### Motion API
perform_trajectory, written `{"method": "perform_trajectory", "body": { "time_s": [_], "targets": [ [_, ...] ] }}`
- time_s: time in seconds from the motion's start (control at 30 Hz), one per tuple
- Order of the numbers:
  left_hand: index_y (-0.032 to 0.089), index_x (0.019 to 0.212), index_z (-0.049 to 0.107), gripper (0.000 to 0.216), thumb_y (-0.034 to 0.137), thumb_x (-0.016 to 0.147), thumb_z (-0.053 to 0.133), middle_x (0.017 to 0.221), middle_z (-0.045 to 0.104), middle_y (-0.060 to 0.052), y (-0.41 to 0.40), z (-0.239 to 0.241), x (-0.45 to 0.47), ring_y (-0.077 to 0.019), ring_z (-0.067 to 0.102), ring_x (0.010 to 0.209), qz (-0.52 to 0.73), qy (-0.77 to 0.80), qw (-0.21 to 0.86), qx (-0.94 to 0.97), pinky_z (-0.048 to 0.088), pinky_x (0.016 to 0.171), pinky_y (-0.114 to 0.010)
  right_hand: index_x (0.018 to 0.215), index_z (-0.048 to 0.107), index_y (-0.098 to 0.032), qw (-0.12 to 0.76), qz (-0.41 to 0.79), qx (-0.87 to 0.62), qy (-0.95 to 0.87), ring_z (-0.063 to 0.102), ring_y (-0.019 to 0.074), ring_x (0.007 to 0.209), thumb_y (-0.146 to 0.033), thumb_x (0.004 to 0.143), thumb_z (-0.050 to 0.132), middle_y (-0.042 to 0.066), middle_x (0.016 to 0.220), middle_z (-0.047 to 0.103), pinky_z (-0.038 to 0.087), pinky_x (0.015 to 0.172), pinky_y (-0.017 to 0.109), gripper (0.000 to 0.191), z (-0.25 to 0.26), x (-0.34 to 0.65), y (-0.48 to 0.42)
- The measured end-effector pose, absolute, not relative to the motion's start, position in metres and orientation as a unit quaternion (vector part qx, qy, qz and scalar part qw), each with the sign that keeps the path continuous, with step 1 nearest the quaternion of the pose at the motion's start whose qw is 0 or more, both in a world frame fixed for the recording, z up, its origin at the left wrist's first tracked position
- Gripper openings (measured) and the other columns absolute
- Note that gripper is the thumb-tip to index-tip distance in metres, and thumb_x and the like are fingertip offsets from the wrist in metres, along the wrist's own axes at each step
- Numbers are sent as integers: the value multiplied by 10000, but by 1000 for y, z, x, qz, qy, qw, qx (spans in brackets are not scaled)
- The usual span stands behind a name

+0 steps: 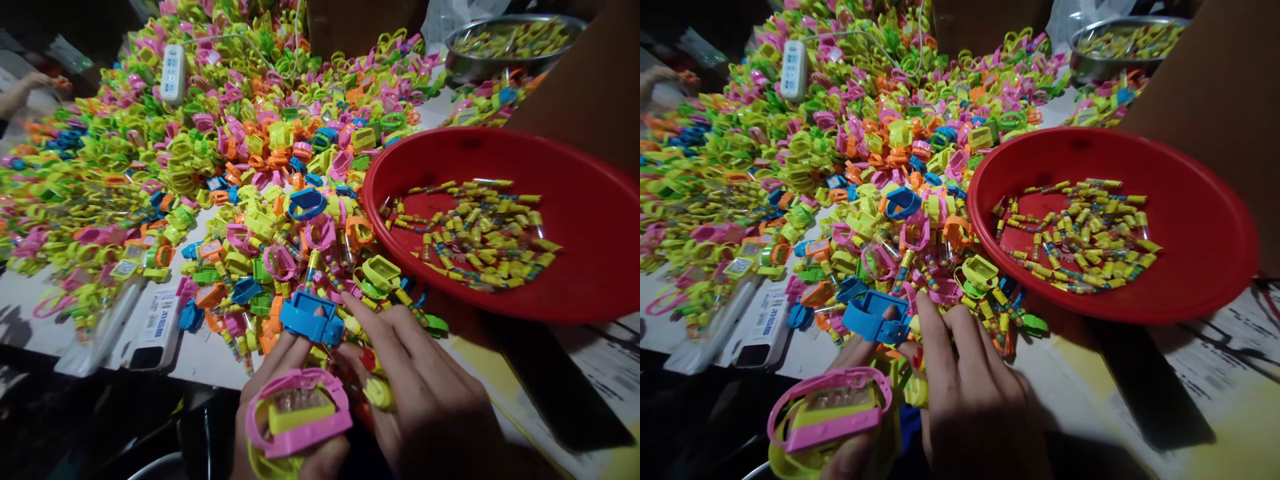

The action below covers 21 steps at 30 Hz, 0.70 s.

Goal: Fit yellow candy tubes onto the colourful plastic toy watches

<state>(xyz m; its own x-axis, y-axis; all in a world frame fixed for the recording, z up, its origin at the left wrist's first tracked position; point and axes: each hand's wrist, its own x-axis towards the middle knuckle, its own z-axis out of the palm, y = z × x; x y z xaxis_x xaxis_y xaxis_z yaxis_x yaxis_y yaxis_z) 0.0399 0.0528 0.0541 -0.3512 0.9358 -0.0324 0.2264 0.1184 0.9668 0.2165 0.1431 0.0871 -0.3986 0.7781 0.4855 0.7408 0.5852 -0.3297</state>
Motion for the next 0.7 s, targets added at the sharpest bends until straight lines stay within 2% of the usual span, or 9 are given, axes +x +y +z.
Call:
{"method": "perform_trajectory", "body": {
  "time_s": [0.07, 0.17, 0.27, 0.43, 0.5, 0.6, 0.7],
  "targets": [
    [275, 1342, 783, 726, 688, 756, 899, 1470, 726, -98, 58, 59, 45, -399, 586, 1473, 494, 664, 341, 446, 383, 1327, -497, 1492, 610, -126, 296, 23, -463, -835, 727, 190, 810, -229, 1123, 533, 46, 971, 697, 492, 596, 294, 390, 89, 214, 143],
    [262, 1329, 796, 680, 745, 851, 775, 1368, 777, -117, 70, 68, 51, -394, 640, 1410, 508, 636, 334, 476, 443, 1280, -514, 1485, 615, -151, 284, 9, -477, -832, 712, 175, 812, -200, 1113, 549, 15, 928, 691, 454, 606, 295, 382, 91, 210, 142],
    [216, 1304, 797, 660, 703, 859, 780, 1266, 799, -152, 76, 70, 45, -411, 697, 1317, 514, 628, 338, 476, 524, 1199, -543, 1414, 639, -145, 291, -37, -462, -837, 710, 162, 786, -210, 1114, 567, 4, 908, 732, 435, 634, 314, 316, 90, 204, 144],
    [195, 1196, 826, 570, 610, 806, 857, 1140, 814, -153, 78, 65, 28, -405, 722, 1242, 499, 623, 400, 451, 546, 1165, -527, 1267, 680, -102, 316, -77, -434, -840, 754, 177, 842, -180, 1106, 541, 78, 998, 820, 423, 651, 347, 227, 81, 196, 148],
    [197, 1172, 834, 577, 654, 819, 826, 1163, 809, -148, 82, 70, 29, -390, 726, 1217, 525, 616, 428, 402, 563, 1134, -492, 1250, 710, -84, 343, -58, -421, -838, 773, 200, 882, -160, 1085, 564, 108, 1039, 827, 470, 714, 333, 233, 76, 195, 150],
    [223, 1111, 860, 557, 697, 822, 813, 1264, 786, -122, 90, 82, 33, -359, 694, 1267, 562, 610, 471, 301, 542, 1150, -422, 1237, 743, -69, 392, 22, -407, -825, 793, 227, 962, -123, 1051, 620, 138, 1097, 825, 535, 907, 295, 229, 75, 195, 159],
    [237, 1049, 861, 446, 615, 813, 863, 1279, 779, -92, 96, 90, 30, -337, 679, 1298, 594, 575, 530, 188, 539, 1150, -394, 1227, 780, -154, 386, 143, -462, -786, 812, 239, 990, -257, 1079, 614, 97, 1106, 836, 594, 900, 312, 245, 84, 190, 176]
  ]
}}
